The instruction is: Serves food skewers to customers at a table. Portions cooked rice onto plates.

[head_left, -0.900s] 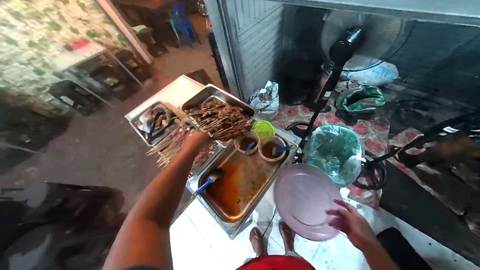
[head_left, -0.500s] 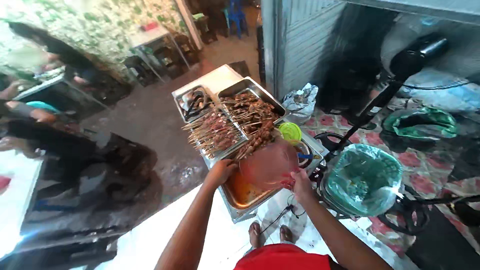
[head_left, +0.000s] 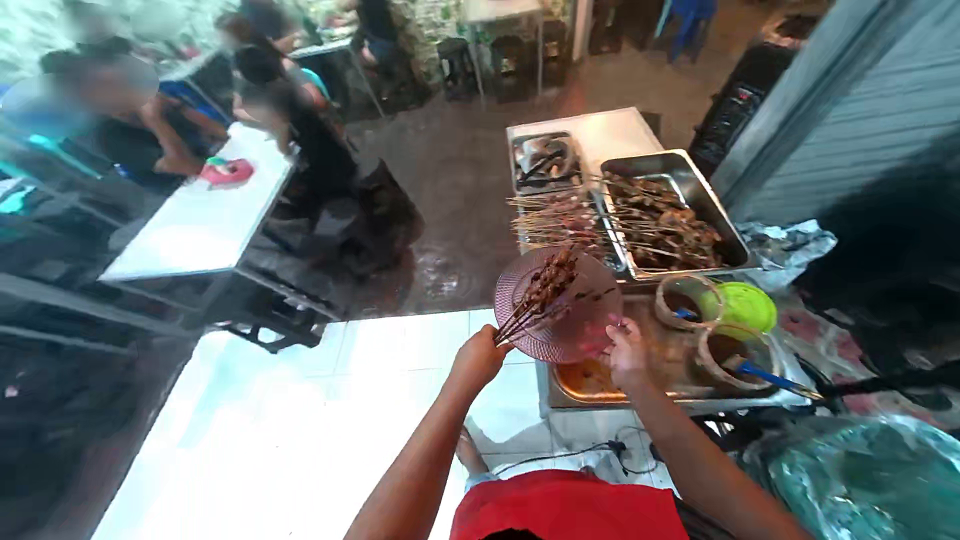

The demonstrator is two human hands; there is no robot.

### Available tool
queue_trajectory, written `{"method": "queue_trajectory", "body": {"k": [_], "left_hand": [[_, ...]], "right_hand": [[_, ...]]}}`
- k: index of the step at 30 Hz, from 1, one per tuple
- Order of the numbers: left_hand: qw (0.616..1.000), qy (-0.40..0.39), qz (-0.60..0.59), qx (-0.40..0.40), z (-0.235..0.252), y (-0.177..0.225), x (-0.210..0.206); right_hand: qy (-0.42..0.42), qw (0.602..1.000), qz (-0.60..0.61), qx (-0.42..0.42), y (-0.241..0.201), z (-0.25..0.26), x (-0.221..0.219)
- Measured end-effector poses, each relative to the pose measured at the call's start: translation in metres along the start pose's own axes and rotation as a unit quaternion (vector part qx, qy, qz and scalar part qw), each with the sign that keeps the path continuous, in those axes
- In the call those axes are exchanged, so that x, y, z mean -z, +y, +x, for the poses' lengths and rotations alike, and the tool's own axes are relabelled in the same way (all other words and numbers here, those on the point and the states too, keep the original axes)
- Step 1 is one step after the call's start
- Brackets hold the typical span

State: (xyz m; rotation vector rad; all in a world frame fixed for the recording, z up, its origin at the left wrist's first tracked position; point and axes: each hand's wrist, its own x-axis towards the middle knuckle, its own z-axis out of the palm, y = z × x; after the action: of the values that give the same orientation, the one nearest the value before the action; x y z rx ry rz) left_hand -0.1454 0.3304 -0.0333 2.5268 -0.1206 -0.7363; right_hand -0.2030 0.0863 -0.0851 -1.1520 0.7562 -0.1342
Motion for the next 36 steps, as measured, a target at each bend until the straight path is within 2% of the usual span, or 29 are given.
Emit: {"method": "queue_trajectory", "body": {"k": [4,8,13,16,18,22,27,32,36], "left_hand": [[1.0,0.017,-0.003,0.018,0.006,-0.069,0.048],[1.0,0.006,-0.024,0.017,0.021,-0.15,0.114],[0.996,0.002,-0.079,0.035,0.037,-0.262,0.223],[0.993,0.0,-0.109,0.036,0.051,-0.316,0.273],[0.981,0.001,-0.187,0.053,0.064,-0.351,0.3],[0.926,0.016,-0.367,0.084,0.101,-0.42,0.341],[0.894,0.023,-0.445,0.051,0.164,-0.513,0.42],[0.884,0.04,-0.459,0.075,0.214,-0.563,0.503],[0.903,0.087,-0.392,0.15,0.254,-0.586,0.57]], "right_hand": [[-0.046,0.998,-0.028,0.011,0.016,0.0,-0.093],[-0.068,0.997,-0.045,0.006,0.04,-0.006,-0.195],[-0.13,0.99,-0.054,-0.013,0.078,0.001,-0.33],[-0.148,0.987,-0.062,-0.021,0.091,0.007,-0.408],[-0.17,0.981,-0.088,-0.019,0.095,0.018,-0.462],[-0.212,0.97,-0.115,-0.019,0.103,0.054,-0.558],[-0.302,0.946,-0.11,-0.03,0.103,0.119,-0.697],[-0.365,0.917,-0.154,-0.048,0.096,0.165,-0.854],[-0.387,0.901,-0.187,-0.056,0.096,0.189,-0.974]]}}
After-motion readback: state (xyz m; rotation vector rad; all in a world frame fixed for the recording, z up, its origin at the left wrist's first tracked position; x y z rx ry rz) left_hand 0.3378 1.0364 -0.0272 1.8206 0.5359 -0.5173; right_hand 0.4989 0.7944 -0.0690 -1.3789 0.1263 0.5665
